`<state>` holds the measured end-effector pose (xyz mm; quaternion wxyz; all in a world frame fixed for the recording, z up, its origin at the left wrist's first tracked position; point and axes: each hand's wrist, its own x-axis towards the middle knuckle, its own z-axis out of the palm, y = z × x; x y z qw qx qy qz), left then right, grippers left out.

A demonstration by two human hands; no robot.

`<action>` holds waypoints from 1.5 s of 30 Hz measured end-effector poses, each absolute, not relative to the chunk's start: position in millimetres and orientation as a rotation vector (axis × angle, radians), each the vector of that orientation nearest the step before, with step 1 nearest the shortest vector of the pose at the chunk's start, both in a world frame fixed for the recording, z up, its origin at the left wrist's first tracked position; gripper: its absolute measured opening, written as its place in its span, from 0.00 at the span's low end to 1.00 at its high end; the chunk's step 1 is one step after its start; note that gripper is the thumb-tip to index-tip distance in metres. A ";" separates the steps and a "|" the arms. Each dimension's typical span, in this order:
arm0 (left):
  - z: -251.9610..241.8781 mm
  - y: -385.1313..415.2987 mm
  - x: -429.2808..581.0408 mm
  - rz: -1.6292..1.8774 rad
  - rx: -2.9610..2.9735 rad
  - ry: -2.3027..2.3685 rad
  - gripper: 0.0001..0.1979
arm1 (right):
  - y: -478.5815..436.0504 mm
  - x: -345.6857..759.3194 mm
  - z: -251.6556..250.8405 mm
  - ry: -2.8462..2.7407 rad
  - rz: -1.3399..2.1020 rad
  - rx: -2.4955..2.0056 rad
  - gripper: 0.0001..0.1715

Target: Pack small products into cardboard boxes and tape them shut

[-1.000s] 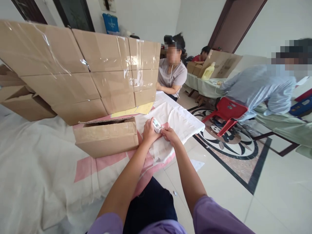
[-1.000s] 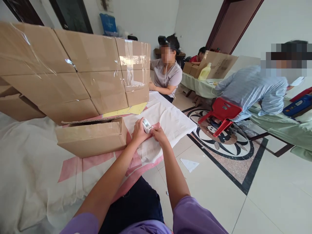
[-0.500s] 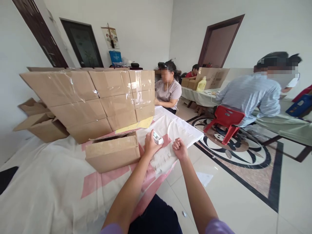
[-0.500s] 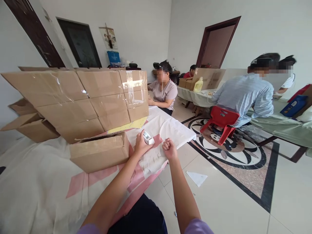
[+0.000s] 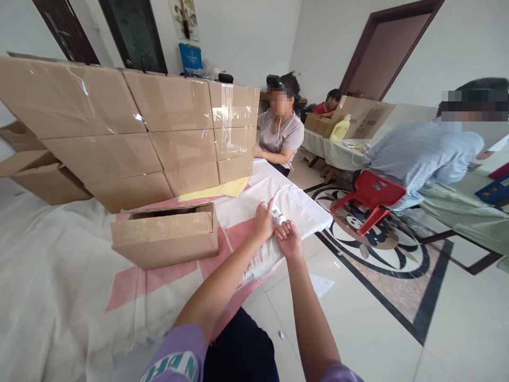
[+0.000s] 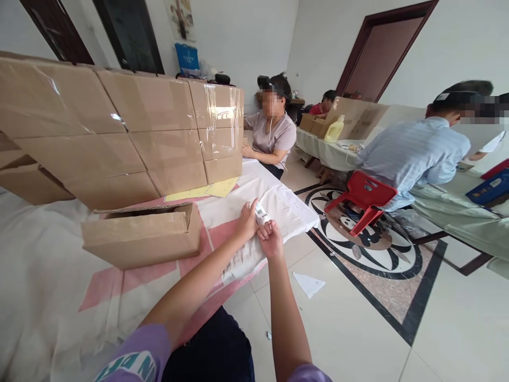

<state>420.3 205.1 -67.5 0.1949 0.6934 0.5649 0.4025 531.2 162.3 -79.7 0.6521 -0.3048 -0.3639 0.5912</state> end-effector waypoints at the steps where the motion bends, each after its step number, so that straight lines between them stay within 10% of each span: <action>1: -65.1 198.6 416.6 1.144 1.942 1.584 0.45 | 162.1 530.0 -79.8 -0.843 1.347 -0.702 0.24; 12: -5.5 21.9 301.2 1.494 2.035 1.451 0.08 | 62.7 453.7 -20.1 -1.624 1.286 -0.694 0.11; 29: 9.2 -36.5 225.0 2.238 1.671 1.686 0.03 | 76.2 392.4 -26.0 -1.741 0.787 -1.046 0.14; 33: 34.7 -23.6 185.5 2.031 1.548 1.865 0.05 | 127.7 379.2 -13.9 -1.727 0.705 -0.779 0.29; 39: 61.8 2.4 142.5 1.697 1.445 1.868 0.06 | 172.5 346.5 5.7 -2.000 0.778 -0.342 0.12; 45: 73.2 28.5 120.7 1.380 1.400 1.906 0.09 | 176.4 340.7 -7.3 -1.895 1.043 -0.321 0.19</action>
